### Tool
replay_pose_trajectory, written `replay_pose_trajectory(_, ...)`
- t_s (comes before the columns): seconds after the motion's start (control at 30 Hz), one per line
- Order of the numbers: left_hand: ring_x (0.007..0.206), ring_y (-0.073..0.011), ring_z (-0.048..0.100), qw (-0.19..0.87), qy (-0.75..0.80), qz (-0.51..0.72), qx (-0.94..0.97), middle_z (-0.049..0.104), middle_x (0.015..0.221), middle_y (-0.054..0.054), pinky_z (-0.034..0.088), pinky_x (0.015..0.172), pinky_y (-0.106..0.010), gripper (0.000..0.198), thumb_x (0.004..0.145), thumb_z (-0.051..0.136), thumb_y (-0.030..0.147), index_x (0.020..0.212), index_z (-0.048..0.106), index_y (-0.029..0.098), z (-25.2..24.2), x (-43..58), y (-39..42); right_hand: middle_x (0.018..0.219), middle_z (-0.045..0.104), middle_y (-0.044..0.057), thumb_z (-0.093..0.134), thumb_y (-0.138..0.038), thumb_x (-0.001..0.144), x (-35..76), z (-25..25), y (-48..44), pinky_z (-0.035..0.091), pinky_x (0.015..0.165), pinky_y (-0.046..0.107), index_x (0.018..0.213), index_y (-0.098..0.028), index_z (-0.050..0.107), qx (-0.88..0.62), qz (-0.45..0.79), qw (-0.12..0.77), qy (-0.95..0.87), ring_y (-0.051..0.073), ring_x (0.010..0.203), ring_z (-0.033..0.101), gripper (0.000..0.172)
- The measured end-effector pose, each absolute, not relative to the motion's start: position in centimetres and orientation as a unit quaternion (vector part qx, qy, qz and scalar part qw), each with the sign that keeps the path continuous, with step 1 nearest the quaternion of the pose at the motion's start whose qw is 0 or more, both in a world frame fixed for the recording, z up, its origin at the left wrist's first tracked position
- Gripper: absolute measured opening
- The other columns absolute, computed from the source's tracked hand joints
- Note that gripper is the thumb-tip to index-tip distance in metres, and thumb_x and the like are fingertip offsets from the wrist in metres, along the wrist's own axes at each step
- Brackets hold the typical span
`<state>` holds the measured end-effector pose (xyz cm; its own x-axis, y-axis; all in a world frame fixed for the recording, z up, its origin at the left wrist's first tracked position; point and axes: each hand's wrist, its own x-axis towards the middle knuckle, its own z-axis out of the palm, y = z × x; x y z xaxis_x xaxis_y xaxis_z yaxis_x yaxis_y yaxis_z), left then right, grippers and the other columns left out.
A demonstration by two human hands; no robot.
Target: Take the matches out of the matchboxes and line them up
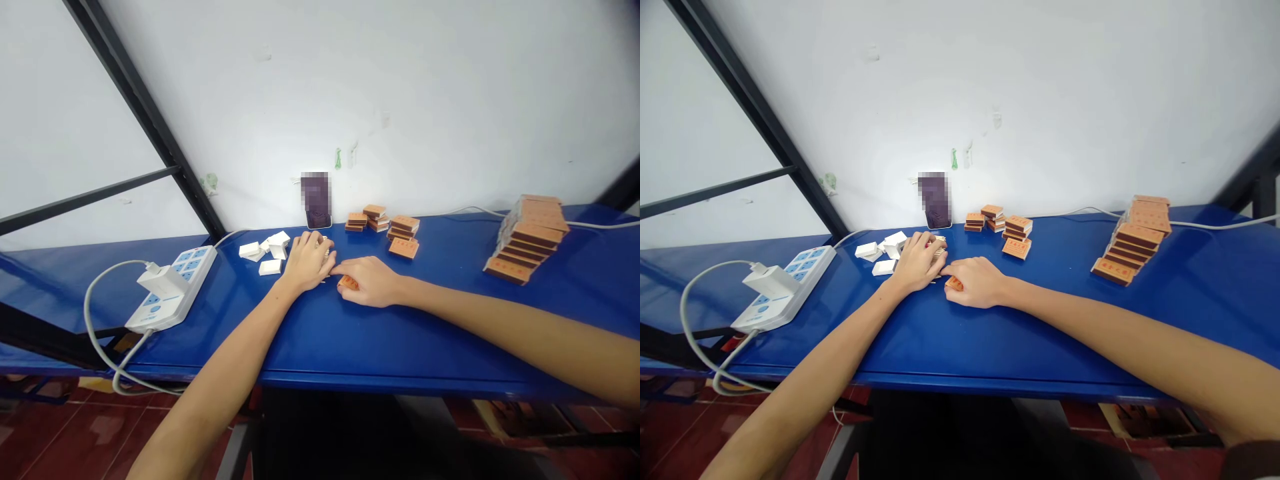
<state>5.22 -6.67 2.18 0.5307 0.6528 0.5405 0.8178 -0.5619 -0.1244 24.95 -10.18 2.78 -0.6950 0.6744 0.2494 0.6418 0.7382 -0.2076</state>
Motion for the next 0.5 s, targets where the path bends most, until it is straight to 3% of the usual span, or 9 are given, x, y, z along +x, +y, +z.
replay_pose_trajectory(0.5,0.095,-0.0290,0.054,0.218,-0.463,-0.277,-0.814,0.066,0.099,-0.011,0.040,0.080,-0.043,0.030,0.103,0.041,0.032,0.099,0.068,0.020,1.77,5.59,-6.29,0.100,0.075,0.008,0.056,-0.034,0.088,24.99,2.59,-10.14,0.043,0.075,0.031,0.112,-0.017,0.074,-0.350,0.055,0.164,-0.920,0.023,0.086,0.067,0.034)
